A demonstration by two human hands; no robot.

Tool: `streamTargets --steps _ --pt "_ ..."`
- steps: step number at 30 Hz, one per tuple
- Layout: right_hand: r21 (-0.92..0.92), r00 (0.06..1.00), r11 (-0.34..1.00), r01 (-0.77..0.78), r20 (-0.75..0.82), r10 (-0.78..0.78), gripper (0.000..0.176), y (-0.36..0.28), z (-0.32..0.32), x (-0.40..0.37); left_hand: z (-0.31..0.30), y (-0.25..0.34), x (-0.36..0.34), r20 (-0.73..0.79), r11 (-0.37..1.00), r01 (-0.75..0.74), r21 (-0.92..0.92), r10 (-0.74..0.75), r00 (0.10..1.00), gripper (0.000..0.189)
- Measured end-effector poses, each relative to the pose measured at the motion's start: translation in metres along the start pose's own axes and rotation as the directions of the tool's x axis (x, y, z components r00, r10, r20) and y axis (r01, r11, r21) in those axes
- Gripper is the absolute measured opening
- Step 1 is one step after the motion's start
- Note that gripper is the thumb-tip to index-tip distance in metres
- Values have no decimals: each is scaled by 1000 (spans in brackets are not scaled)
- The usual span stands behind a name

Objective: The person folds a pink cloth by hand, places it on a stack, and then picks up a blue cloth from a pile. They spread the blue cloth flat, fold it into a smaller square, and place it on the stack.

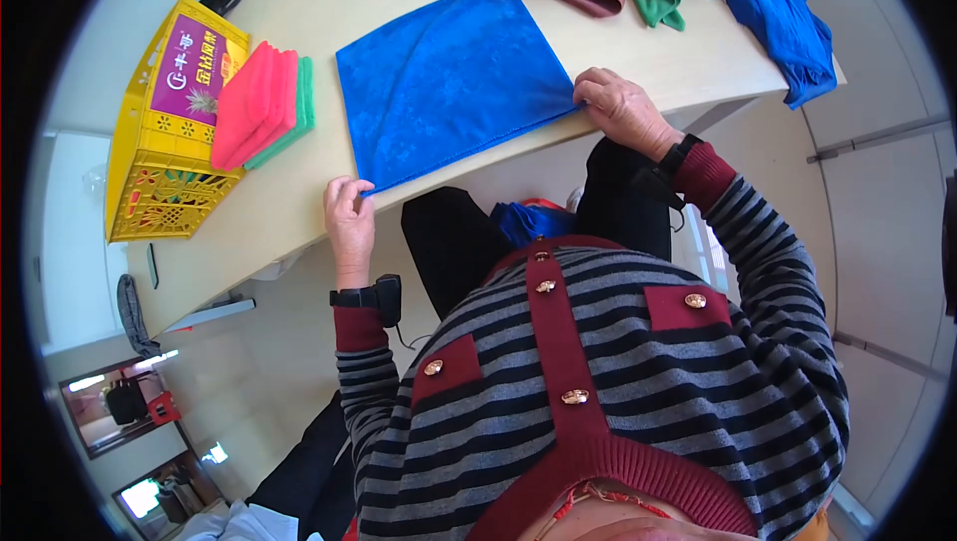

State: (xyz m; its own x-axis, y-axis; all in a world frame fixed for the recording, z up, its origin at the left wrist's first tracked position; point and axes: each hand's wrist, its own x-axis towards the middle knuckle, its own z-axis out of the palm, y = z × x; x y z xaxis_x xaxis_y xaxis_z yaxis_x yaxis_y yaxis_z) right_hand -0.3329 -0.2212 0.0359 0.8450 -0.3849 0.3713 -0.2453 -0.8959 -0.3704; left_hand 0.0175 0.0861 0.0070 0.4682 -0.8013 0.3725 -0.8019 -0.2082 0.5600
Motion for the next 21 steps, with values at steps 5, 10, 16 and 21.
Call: streamTargets --steps 5,10,16,21 --pt "-76 997 995 59 59 -55 14 -8 -7 -10 -7 11 -7 60 999 46 10 -46 997 17" --pt "-154 978 983 97 197 -66 12 -17 -29 -3 -28 28 0 163 1000 -1 24 -3 987 15" --pt "13 994 994 110 -14 -110 23 -54 19 55 16 59 40 55 983 -185 -14 186 981 18" --pt "-91 989 985 145 -16 -147 28 -81 59 56 45 104 47 149 943 -292 159 269 951 25"
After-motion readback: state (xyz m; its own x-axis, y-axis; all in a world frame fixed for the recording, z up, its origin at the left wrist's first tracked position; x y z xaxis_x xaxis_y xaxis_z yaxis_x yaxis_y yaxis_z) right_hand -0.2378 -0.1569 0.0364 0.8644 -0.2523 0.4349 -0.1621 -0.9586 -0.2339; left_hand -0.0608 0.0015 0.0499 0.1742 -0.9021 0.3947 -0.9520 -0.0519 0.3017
